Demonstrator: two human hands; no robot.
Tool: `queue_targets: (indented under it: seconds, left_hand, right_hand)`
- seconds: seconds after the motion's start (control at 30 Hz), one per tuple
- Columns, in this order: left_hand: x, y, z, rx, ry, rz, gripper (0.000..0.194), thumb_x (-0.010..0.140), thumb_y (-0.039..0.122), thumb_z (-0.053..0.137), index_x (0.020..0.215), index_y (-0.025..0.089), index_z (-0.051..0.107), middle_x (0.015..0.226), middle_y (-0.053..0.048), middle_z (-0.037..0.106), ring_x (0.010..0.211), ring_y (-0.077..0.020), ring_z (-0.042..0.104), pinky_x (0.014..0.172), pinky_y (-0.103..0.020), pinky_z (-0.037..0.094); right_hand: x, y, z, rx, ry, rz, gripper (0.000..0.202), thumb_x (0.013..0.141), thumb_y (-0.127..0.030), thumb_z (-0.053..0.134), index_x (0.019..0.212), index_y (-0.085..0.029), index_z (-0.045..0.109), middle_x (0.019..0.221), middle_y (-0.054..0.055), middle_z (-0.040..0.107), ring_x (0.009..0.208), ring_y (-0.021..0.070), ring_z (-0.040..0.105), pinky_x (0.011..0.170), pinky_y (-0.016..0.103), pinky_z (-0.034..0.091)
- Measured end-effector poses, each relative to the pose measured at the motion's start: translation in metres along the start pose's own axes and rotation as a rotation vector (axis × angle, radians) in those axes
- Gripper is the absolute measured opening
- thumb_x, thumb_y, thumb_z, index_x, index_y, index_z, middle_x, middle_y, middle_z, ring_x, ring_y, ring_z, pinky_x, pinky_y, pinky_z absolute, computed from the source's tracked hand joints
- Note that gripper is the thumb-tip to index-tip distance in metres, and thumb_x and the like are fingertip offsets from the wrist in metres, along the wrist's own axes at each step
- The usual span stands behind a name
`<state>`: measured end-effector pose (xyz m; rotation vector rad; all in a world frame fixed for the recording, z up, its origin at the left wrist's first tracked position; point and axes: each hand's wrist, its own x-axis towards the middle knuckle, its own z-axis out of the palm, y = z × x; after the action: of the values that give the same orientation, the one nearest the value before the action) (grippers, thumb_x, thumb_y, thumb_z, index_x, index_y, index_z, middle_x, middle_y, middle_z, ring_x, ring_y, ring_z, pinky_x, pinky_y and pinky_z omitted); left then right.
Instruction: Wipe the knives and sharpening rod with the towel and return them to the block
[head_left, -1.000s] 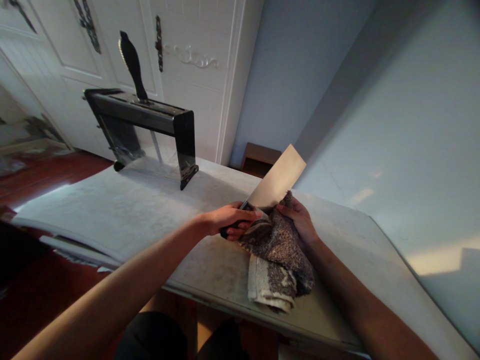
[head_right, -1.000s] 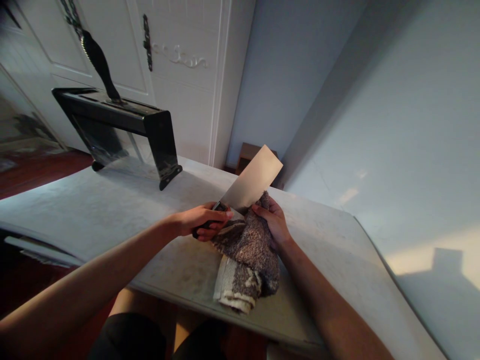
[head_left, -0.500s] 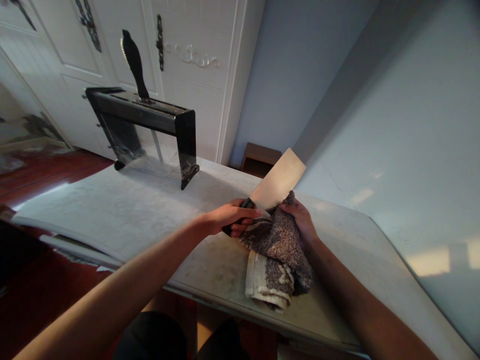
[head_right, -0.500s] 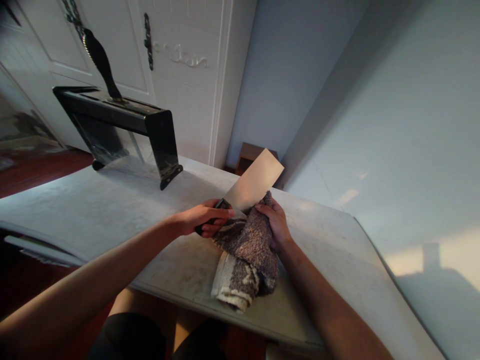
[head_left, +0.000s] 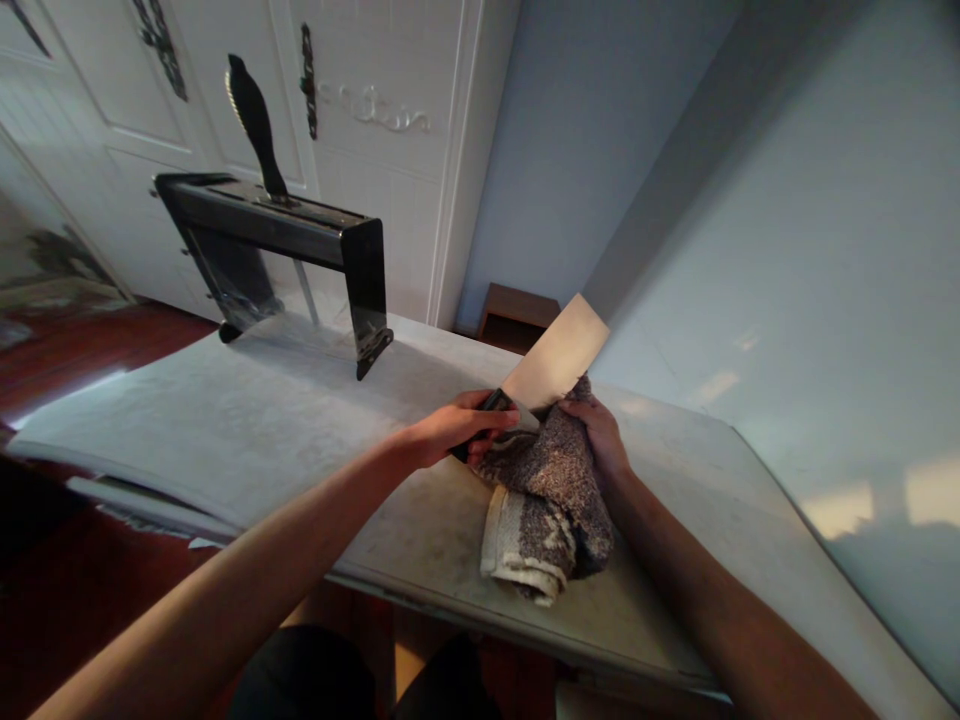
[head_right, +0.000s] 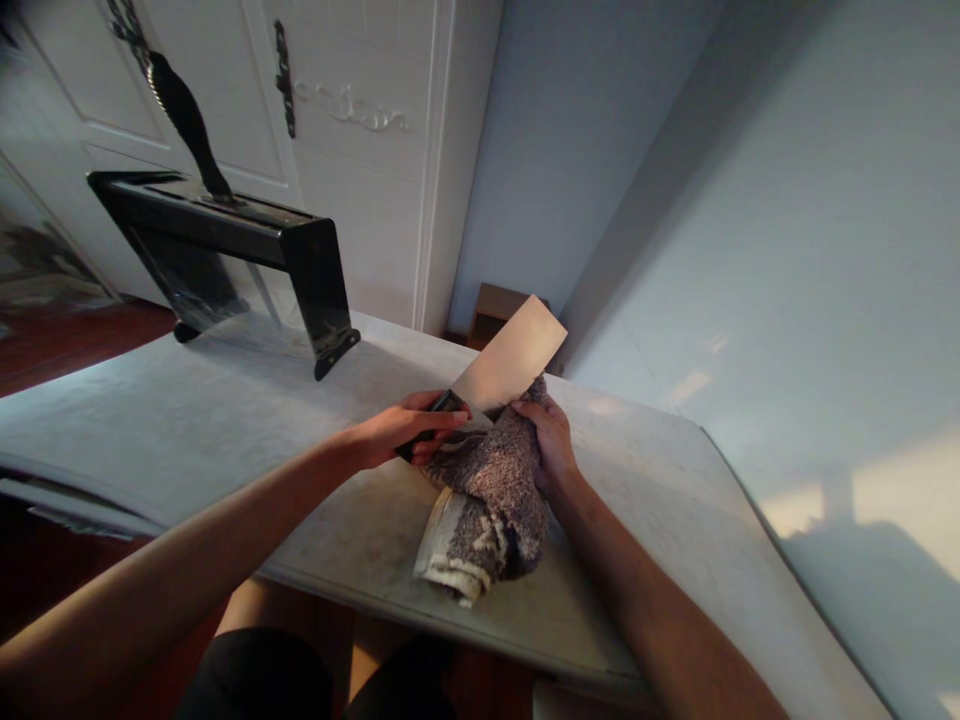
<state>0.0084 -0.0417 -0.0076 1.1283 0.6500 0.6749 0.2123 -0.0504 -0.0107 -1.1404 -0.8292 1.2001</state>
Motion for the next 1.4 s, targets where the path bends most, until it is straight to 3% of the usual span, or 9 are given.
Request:
queue_targets:
  seconds: [0.2, 0.37, 0.6, 0.77, 0.87, 0.97, 1.07, 1.2, 1.4]
  left_hand:
    - [0.000, -0.003, 0.002, -0.015, 0.083, 0.001, 0.039, 0.077, 0.049, 0.071, 0.095, 0.016, 0.057, 0.056, 0.009, 0.040, 0.037, -0.0036, 0.031, 0.034, -0.018, 0.026]
    - [0.000, -0.003, 0.004, -0.068, 0.106, 0.037, 0.038, 0.078, 0.050, 0.069, 0.095, 0.018, 0.056, 0.056, 0.009, 0.038, 0.035, -0.0031, 0.028, 0.031, -0.016, 0.021]
    - [0.003, -0.005, 0.002, -0.177, 0.190, 0.237, 0.032, 0.086, 0.049, 0.049, 0.095, 0.018, 0.052, 0.060, 0.007, 0.041, 0.036, -0.0044, 0.028, 0.032, -0.017, 0.026]
    - [0.004, -0.010, 0.005, -0.025, 0.300, 0.397, 0.030, 0.084, 0.039, 0.047, 0.103, 0.017, 0.053, 0.068, 0.005, 0.044, 0.040, -0.0048, 0.034, 0.036, -0.018, 0.025]
    - [0.004, -0.014, 0.007, 0.197, 0.363, 0.449, 0.033, 0.089, 0.041, 0.048, 0.111, 0.017, 0.054, 0.073, 0.003, 0.049, 0.051, -0.0071, 0.044, 0.045, -0.019, 0.034]
    - [0.002, -0.016, 0.010, 0.500, 0.419, 0.538, 0.036, 0.092, 0.041, 0.047, 0.117, 0.016, 0.055, 0.091, -0.004, 0.062, 0.078, -0.0148, 0.059, 0.070, -0.025, 0.049]
    - [0.002, -0.017, 0.014, 0.707, 0.463, 0.609, 0.038, 0.093, 0.038, 0.046, 0.119, 0.013, 0.056, 0.108, -0.010, 0.065, 0.100, -0.0215, 0.061, 0.090, -0.031, 0.048]
    - [0.001, -0.016, 0.019, 0.760, 0.496, 0.656, 0.038, 0.094, 0.038, 0.045, 0.120, 0.012, 0.056, 0.110, -0.011, 0.067, 0.102, -0.0220, 0.063, 0.090, -0.031, 0.048]
    - [-0.001, -0.012, 0.020, 0.714, 0.532, 0.662, 0.034, 0.093, 0.038, 0.046, 0.113, 0.013, 0.058, 0.097, -0.008, 0.067, 0.088, -0.0195, 0.062, 0.080, -0.029, 0.048]
  right_hand:
    - [-0.001, 0.000, 0.001, -0.006, 0.014, -0.030, 0.023, 0.061, -0.024, 0.073, 0.083, -0.023, 0.065, 0.067, -0.004, 0.069, 0.059, 0.0193, 0.063, 0.065, 0.037, 0.057]
    - [-0.002, -0.001, 0.002, -0.016, -0.001, -0.010, 0.023, 0.059, -0.025, 0.075, 0.081, -0.023, 0.066, 0.066, -0.003, 0.070, 0.056, 0.0187, 0.062, 0.061, 0.035, 0.055]
    - [-0.006, -0.005, 0.005, -0.027, -0.103, 0.134, 0.037, 0.058, -0.035, 0.083, 0.087, -0.020, 0.067, 0.065, -0.002, 0.070, 0.053, 0.0147, 0.059, 0.052, 0.027, 0.049]
    - [-0.010, -0.001, 0.009, -0.009, -0.114, 0.174, 0.040, 0.058, -0.040, 0.084, 0.088, -0.021, 0.067, 0.066, -0.002, 0.069, 0.055, 0.0148, 0.060, 0.052, 0.027, 0.049]
    - [-0.013, 0.001, 0.012, 0.000, -0.127, 0.152, 0.040, 0.058, -0.041, 0.085, 0.087, -0.021, 0.067, 0.069, -0.002, 0.069, 0.059, 0.0153, 0.061, 0.055, 0.027, 0.049]
    - [-0.017, 0.004, 0.017, -0.024, -0.150, 0.091, 0.042, 0.058, -0.042, 0.085, 0.089, -0.021, 0.066, 0.074, -0.002, 0.071, 0.062, 0.0152, 0.061, 0.059, 0.027, 0.049]
    - [-0.020, 0.008, 0.021, -0.051, -0.160, 0.031, 0.045, 0.058, -0.045, 0.085, 0.090, -0.023, 0.063, 0.076, -0.003, 0.070, 0.065, 0.0162, 0.062, 0.064, 0.029, 0.049]
    - [-0.016, 0.008, 0.019, -0.258, -0.133, -0.091, 0.041, 0.059, -0.049, 0.082, 0.080, -0.022, 0.059, 0.069, -0.005, 0.063, 0.064, 0.0161, 0.056, 0.062, 0.029, 0.045]
    - [0.000, -0.023, 0.000, -0.889, 0.006, -0.531, 0.037, 0.070, -0.053, 0.072, 0.070, -0.022, 0.052, 0.062, -0.005, 0.048, 0.061, 0.0145, 0.043, 0.057, 0.028, 0.033]
